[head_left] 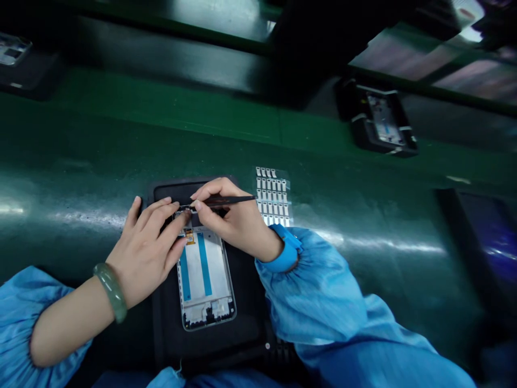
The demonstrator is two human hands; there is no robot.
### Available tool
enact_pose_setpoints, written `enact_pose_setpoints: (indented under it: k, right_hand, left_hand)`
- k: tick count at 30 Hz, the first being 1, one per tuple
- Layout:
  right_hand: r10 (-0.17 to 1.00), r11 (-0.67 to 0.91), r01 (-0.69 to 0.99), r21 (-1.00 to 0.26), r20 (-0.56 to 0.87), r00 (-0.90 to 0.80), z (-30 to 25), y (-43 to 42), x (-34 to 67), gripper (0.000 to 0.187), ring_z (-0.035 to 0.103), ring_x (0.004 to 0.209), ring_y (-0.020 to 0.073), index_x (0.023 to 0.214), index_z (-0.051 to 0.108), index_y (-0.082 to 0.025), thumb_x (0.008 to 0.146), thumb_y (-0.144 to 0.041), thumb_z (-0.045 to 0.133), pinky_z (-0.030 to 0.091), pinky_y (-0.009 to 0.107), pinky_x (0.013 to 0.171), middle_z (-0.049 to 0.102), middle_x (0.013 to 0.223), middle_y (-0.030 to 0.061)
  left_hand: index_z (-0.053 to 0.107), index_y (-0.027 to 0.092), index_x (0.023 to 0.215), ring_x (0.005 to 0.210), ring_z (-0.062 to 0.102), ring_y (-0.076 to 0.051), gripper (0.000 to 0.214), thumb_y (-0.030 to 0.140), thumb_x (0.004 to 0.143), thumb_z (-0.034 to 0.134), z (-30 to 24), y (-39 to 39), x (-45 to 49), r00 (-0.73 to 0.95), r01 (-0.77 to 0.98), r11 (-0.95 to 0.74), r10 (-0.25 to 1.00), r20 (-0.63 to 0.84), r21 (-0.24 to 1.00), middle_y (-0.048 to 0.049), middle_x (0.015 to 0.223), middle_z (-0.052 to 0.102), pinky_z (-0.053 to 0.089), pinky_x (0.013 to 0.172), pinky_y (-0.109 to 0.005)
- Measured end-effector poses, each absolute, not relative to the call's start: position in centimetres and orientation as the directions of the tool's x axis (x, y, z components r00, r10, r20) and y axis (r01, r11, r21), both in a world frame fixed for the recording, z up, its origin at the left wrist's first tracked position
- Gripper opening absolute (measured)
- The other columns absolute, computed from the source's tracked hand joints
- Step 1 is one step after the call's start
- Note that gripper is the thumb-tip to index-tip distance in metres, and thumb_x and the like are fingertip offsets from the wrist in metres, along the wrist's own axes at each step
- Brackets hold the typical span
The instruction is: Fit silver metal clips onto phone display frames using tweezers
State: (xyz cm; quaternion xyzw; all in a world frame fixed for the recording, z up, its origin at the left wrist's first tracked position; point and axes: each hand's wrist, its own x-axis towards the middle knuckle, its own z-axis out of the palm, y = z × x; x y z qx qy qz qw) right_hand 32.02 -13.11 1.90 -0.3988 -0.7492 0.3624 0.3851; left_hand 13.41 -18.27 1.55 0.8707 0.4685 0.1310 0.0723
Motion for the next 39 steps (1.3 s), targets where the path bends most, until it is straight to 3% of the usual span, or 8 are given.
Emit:
enact_pose_setpoints:
  k: [9,25,33,39]
  right_hand:
    - [0.884,0.398,0.332,-0.855,0.261,-0.387,2.0,-13.1,32.0,0.006,0.059,0.079,0.0130,0.087,0.052,-0.020,0.082,-0.016,0.055,0.049,0.025,0.068,0.060,0.088,0.0021]
    - [0.841,0.500,0.354,-0.790,0.345,-0.417,1.7,-13.2,31.7,0.008,0.059,0.083,0.0135,0.086,0.052,-0.021,0.082,-0.013,0.054,0.050,0.027,0.074,0.060,0.087,0.0019]
    - [0.849,0.485,0.406,-0.774,0.307,-0.430,2.3,-13.0,31.1,0.002,0.060,0.079,0.0119,0.086,0.053,-0.019,0.085,-0.017,0.054,0.052,0.025,0.074,0.060,0.090,0.0020]
    - [0.858,0.469,0.389,-0.793,0.306,-0.412,2.2,-12.9,31.0,0.001,0.060,0.076,0.0114,0.085,0.053,-0.018,0.084,-0.016,0.052,0.054,0.022,0.070,0.058,0.090,0.0026]
  left_hand:
    - [0.051,0.016,0.121,0.122,0.044,-0.030,0.034,0.026,0.090,0.043,1.6,-18.3,13.4,0.521,0.794,-0.546,0.838,0.165,0.268,-0.0130,0.119,0.055,0.028,0.104,-0.060]
    - [0.051,0.017,0.121,0.122,0.044,-0.030,0.034,0.026,0.090,0.042,1.5,-18.3,13.4,0.521,0.792,-0.549,0.836,0.171,0.266,-0.0130,0.118,0.055,0.028,0.103,-0.061]
    - [0.049,0.016,0.122,0.124,0.041,-0.031,0.042,0.040,0.087,0.046,1.5,-18.4,13.1,0.554,0.776,-0.569,0.821,0.138,0.271,-0.0147,0.123,0.049,0.025,0.105,-0.061]
    - [0.044,0.016,0.125,0.126,0.038,-0.030,0.046,0.041,0.086,0.045,1.5,-18.5,13.1,0.554,0.784,-0.565,0.824,0.122,0.256,-0.0152,0.128,0.046,0.025,0.105,-0.060]
